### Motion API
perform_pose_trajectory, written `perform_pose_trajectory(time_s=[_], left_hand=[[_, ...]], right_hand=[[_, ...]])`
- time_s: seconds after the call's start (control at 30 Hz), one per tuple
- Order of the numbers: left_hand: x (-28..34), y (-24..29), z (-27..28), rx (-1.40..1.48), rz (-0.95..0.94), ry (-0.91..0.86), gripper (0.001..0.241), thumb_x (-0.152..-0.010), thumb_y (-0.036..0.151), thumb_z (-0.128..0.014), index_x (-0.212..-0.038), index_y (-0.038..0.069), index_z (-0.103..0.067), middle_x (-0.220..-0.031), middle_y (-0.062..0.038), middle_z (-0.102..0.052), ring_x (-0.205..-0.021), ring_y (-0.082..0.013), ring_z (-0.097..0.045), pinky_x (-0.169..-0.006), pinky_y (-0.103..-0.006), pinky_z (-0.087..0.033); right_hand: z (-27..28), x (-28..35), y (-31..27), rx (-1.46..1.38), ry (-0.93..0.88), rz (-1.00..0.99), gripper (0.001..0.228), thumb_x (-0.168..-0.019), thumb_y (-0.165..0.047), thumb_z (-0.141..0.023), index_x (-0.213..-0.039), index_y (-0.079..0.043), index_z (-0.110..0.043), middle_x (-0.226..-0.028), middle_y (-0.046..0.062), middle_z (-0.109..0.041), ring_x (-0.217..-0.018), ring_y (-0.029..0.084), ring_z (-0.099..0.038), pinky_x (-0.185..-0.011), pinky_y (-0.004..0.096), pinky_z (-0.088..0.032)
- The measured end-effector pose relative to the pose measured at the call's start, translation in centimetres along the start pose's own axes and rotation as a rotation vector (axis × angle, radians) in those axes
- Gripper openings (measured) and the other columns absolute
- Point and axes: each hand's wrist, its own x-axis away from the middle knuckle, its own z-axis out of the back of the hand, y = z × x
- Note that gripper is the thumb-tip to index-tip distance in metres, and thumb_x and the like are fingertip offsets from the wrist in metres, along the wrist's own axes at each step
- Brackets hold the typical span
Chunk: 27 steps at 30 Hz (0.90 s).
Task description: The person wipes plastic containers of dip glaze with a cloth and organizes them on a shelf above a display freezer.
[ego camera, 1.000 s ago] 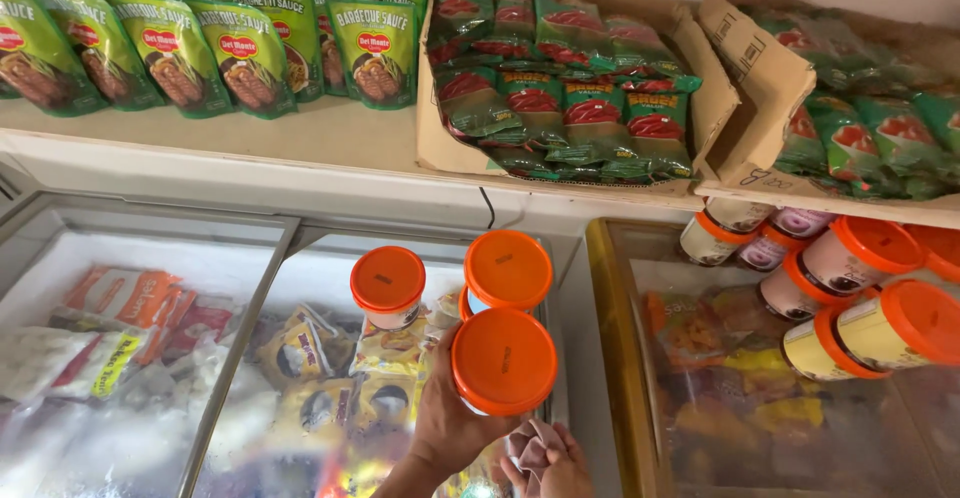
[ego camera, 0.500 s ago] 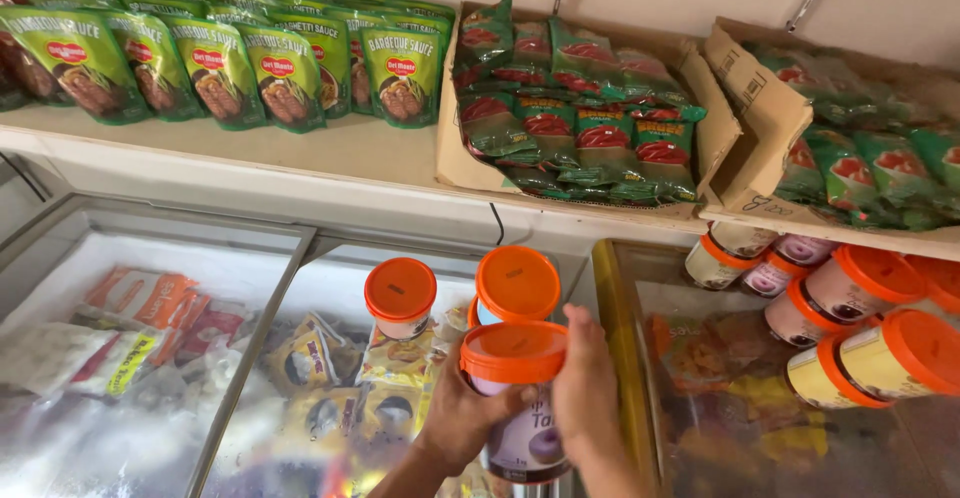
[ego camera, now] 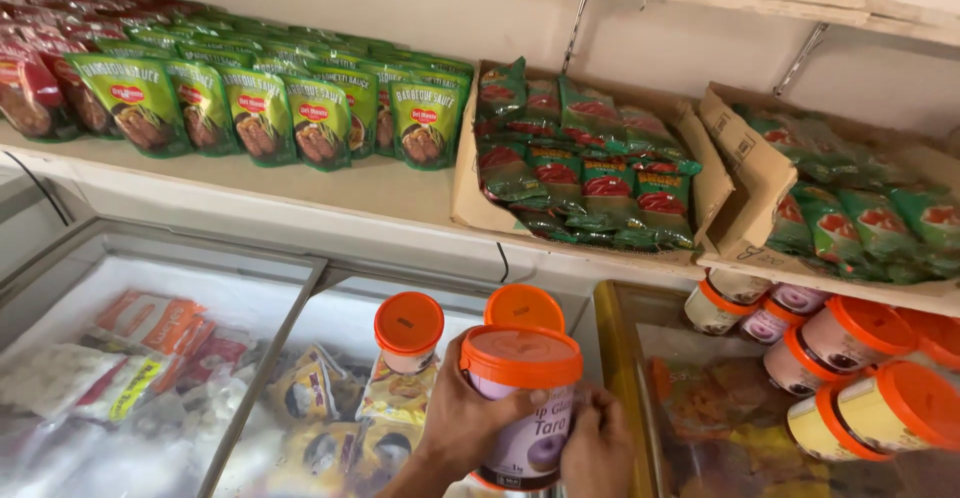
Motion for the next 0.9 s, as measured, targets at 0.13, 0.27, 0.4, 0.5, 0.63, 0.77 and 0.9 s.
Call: perform_pose_trajectory(time_s=[0.13, 0.27, 0.4, 0.5, 0.63, 0.77, 0.9], left_hand=[[-1.9, 2.8, 0.5, -0.014, -0.125, -0.153, 0.093, -0.053, 0.031, -0.092, -0.134, 0.003, -0.055, -0.118, -0.012, -0.077, -0.107, -0.019, -0.075, -0.095, -0.034, -0.059], [-4.8, 6.9, 1.1, 0.188, -0.19, -0.299, 0.09, -0.058, 0.03, -0.089, -0.136, 0.001, -0.055, -0.123, -0.014, -0.075, -0.11, -0.0212, -0.073, -0.098, -0.0365, -0.058], [-7.5, 12.3, 1.5, 0.204, -0.289, -0.351, 0.088, -0.065, 0.034, -0.089, -0.137, 0.001, -0.053, -0.125, -0.015, -0.071, -0.114, -0.021, -0.069, -0.099, -0.0372, -0.056], [-8.0, 18.6, 1.3, -0.077, -0.336, -0.283, 0.086, -0.065, 0.042, -0.085, -0.137, 0.006, -0.054, -0.122, -0.013, -0.075, -0.111, -0.0217, -0.072, -0.095, -0.0372, -0.059], [-7.3, 24.5, 0.6, -0.401, -0.289, -0.182, 0.093, -0.064, 0.055, -0.081, -0.142, 0.014, -0.051, -0.118, -0.011, -0.076, -0.108, -0.0211, -0.075, -0.093, -0.037, -0.059], [-8.1, 28.6, 0.4, -0.461, -0.484, -0.02, 0.114, -0.051, 0.05, -0.096, -0.14, 0.006, -0.042, -0.119, -0.011, -0.072, -0.107, -0.0224, -0.073, -0.092, -0.0374, -0.058], [-12.1, 31.1, 0.8, -0.372, -0.482, 0.054, 0.102, -0.053, 0.043, -0.097, -0.132, 0.003, -0.045, -0.114, -0.012, -0.074, -0.102, -0.0227, -0.077, -0.088, -0.0374, -0.062]], right_hand=[[0.5, -2.8, 3.9, -0.218, -0.073, -0.35, 0.032, -0.101, -0.021, -0.05, -0.104, 0.005, -0.068, -0.089, 0.021, -0.075, -0.075, 0.026, -0.071, -0.067, 0.04, -0.057], [-1.9, -4.8, 1.2, -0.306, -0.245, -0.036, 0.044, -0.105, -0.04, -0.044, -0.106, -0.001, -0.066, -0.09, 0.017, -0.074, -0.073, 0.023, -0.072, -0.063, 0.036, -0.059], [-7.1, -4.9, -10.5, -0.833, -0.285, -0.001, 0.037, -0.091, -0.018, -0.068, -0.121, -0.003, -0.055, -0.107, 0.016, -0.069, -0.096, 0.025, -0.071, -0.084, 0.042, -0.062], [-9.3, -6.6, -15.5, -0.989, -0.314, -0.039, 0.039, -0.088, -0.02, -0.068, -0.12, 0.001, -0.062, -0.108, 0.015, -0.073, -0.098, 0.024, -0.073, -0.086, 0.04, -0.06], [-11.8, -9.6, -20.5, -1.056, -0.29, -0.016, 0.035, -0.096, -0.023, -0.064, -0.119, 0.003, -0.062, -0.107, 0.016, -0.072, -0.097, 0.024, -0.071, -0.085, 0.039, -0.059], [-14.1, -13.6, -25.0, -0.995, -0.376, 0.095, 0.025, -0.096, -0.023, -0.059, -0.113, -0.004, -0.059, -0.102, 0.007, -0.071, -0.095, 0.018, -0.071, -0.084, 0.035, -0.06], [-15.3, -17.1, -29.9, -0.371, -0.347, 0.377, 0.036, -0.108, -0.034, -0.052, -0.123, -0.006, -0.069, -0.087, 0.015, -0.055, -0.075, 0.018, -0.05, -0.063, 0.032, -0.042]])
